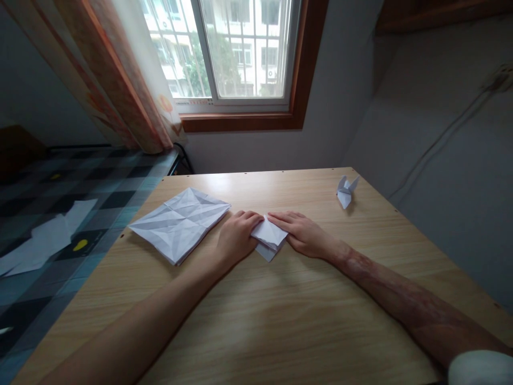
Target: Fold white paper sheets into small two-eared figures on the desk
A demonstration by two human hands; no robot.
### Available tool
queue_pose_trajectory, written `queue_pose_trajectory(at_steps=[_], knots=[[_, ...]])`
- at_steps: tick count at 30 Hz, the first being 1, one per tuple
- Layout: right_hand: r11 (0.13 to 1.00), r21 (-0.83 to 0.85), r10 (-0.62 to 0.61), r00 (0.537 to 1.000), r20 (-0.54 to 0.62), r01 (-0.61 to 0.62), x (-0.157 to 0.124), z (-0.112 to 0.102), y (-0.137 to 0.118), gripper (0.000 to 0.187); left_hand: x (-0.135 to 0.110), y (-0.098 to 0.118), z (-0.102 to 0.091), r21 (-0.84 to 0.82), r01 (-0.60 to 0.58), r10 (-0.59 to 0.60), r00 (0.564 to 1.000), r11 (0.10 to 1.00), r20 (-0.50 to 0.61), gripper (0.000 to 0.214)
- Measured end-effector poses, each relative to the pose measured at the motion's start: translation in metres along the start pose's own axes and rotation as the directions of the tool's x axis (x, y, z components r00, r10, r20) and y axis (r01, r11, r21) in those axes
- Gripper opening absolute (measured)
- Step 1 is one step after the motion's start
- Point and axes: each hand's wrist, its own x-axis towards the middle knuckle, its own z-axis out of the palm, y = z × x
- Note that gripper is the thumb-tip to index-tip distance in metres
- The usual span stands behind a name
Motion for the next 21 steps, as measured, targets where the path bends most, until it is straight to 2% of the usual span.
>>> queue_pose_trajectory(at_steps=[5, 7, 10, 13, 17, 21], knots=[[1.0, -0.006, 0.008, 1.0, -0.016, -0.008, -0.001, -0.002, -0.003, 0.072, -0.001, 0.0, -0.001, -0.066, 0.03, -0.032, 0.999, 0.997, -0.036, 0.043], [1.0, 0.015, -0.005, 1.0, -0.025, 0.005, -0.001, -0.001, -0.003, 0.068, -0.001, 0.0, 0.001, -0.155, 0.083, -0.094, 0.994, 0.984, -0.064, 0.032], [0.998, 0.048, 0.039, 0.997, -0.066, -0.036, 0.0, 0.0, 0.0, 0.06, -0.001, -0.001, 0.005, -0.346, 0.143, -0.17, 0.984, 0.927, -0.046, 0.021], [0.994, 0.072, 0.09, 0.99, -0.111, -0.082, 0.001, 0.001, 0.006, 0.058, 0.002, -0.005, 0.007, -0.46, 0.107, -0.135, 0.99, 0.881, -0.028, 0.023], [0.998, 0.039, 0.046, 0.996, -0.083, -0.043, 0.0, 0.003, 0.009, 0.073, 0.004, -0.01, 0.006, -0.391, -0.031, 0.0, 0.997, 0.92, -0.079, 0.039], [1.0, -0.02, 0.017, 1.0, -0.019, -0.017, -0.001, 0.001, 0.007, 0.073, 0.002, -0.011, 0.003, -0.181, -0.127, 0.135, 0.99, 0.975, 0.031, 0.054]])
